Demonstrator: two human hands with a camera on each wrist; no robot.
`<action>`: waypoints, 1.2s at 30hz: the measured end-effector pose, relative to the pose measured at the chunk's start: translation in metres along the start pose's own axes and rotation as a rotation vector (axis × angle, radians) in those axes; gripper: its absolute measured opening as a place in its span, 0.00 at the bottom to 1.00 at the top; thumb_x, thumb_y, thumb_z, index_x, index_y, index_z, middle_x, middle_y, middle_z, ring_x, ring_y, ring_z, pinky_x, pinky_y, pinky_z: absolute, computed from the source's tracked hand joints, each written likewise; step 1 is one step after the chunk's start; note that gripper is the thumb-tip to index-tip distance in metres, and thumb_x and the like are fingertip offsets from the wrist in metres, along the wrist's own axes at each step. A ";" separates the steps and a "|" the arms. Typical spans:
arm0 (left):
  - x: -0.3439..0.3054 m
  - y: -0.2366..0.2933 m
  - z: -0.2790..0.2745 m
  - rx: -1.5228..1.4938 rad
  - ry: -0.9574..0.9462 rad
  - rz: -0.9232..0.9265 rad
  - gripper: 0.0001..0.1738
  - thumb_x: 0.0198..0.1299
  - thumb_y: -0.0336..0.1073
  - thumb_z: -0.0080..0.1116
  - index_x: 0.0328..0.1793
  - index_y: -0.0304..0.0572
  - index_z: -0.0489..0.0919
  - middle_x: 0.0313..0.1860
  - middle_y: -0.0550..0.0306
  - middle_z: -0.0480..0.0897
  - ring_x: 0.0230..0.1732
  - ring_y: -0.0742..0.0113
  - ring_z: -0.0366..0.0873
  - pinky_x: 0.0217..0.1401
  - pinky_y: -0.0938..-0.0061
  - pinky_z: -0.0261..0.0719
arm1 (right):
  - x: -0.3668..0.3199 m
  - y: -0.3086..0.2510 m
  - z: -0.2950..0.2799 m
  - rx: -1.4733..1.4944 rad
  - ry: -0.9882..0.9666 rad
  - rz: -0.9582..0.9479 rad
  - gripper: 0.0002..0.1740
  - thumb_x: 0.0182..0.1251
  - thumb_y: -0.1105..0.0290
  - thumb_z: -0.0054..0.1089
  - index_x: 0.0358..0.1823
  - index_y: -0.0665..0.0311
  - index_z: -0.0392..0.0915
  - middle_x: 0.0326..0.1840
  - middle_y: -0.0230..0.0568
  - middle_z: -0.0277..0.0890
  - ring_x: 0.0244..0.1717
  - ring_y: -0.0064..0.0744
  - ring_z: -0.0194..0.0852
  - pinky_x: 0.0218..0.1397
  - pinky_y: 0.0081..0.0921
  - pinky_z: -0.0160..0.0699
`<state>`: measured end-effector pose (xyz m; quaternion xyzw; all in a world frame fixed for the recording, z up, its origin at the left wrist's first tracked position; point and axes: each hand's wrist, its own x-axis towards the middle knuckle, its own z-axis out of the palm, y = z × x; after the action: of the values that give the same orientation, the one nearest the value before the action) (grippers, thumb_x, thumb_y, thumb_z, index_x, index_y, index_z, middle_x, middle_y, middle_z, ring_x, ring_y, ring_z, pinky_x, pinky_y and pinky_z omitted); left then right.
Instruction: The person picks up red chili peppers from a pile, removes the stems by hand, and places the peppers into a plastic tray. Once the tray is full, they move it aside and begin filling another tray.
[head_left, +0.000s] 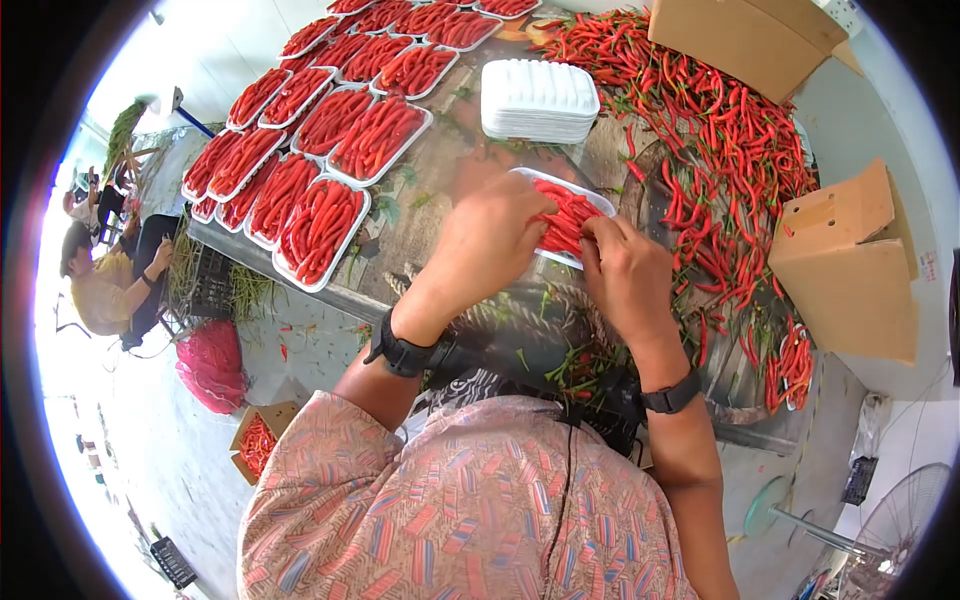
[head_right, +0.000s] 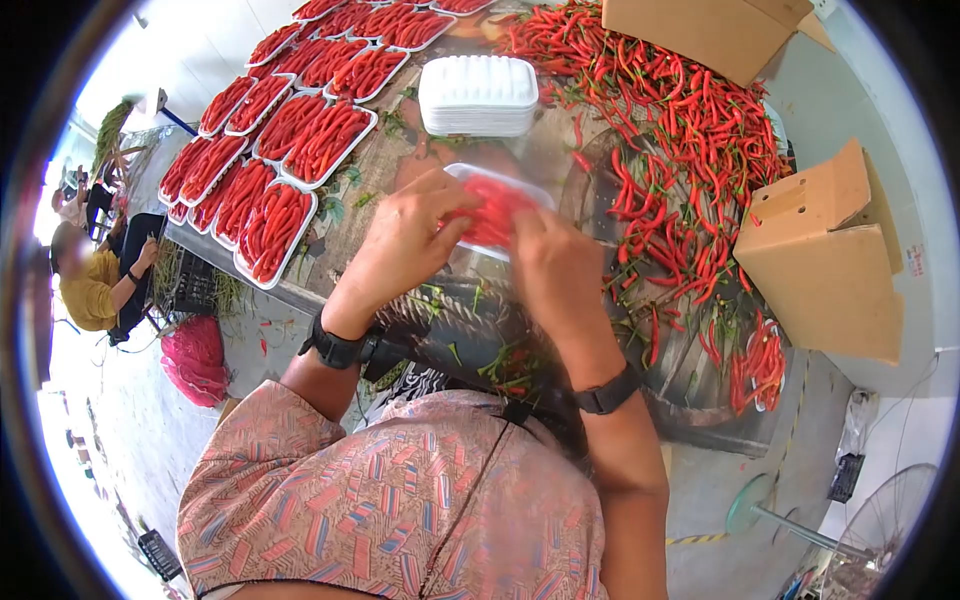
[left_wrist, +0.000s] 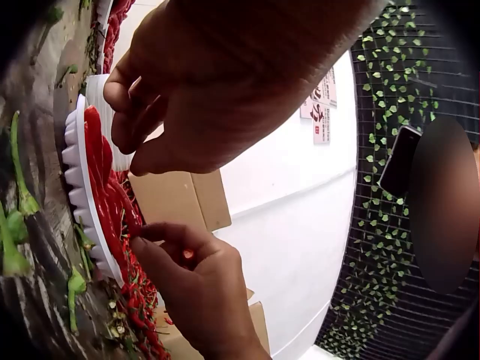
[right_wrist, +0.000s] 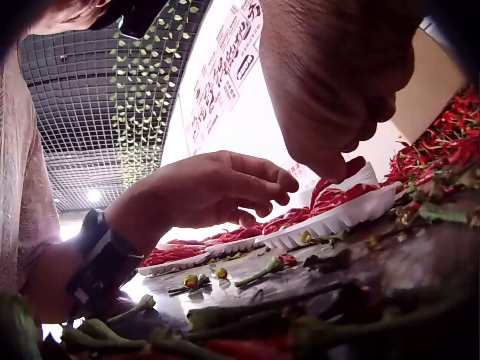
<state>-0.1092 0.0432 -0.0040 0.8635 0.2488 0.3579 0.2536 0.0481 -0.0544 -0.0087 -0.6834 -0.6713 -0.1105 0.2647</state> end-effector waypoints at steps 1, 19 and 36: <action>0.000 0.000 0.001 -0.001 -0.003 0.001 0.06 0.52 0.29 0.57 0.36 0.40 0.80 0.33 0.45 0.76 0.39 0.45 0.75 0.41 0.58 0.73 | 0.001 -0.001 0.000 0.000 0.001 0.003 0.07 0.52 0.75 0.64 0.33 0.61 0.76 0.30 0.40 0.77 0.29 0.44 0.78 0.30 0.34 0.75; 0.005 -0.006 0.010 0.034 -0.052 0.052 0.04 0.52 0.28 0.57 0.34 0.40 0.81 0.33 0.46 0.78 0.36 0.45 0.77 0.40 0.59 0.75 | 0.000 0.005 0.002 0.233 0.005 0.097 0.04 0.54 0.74 0.63 0.33 0.62 0.80 0.30 0.42 0.79 0.30 0.45 0.79 0.32 0.35 0.76; 0.001 0.028 0.014 -0.082 -0.104 0.064 0.06 0.54 0.31 0.58 0.36 0.37 0.80 0.34 0.45 0.80 0.38 0.46 0.79 0.41 0.62 0.76 | -0.049 0.068 -0.045 -0.172 -0.191 0.568 0.10 0.53 0.63 0.66 0.28 0.62 0.82 0.26 0.47 0.80 0.30 0.50 0.79 0.34 0.41 0.77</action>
<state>-0.0908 0.0191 0.0051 0.8773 0.1928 0.3302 0.2901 0.1196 -0.1164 -0.0103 -0.8709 -0.4635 -0.0238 0.1617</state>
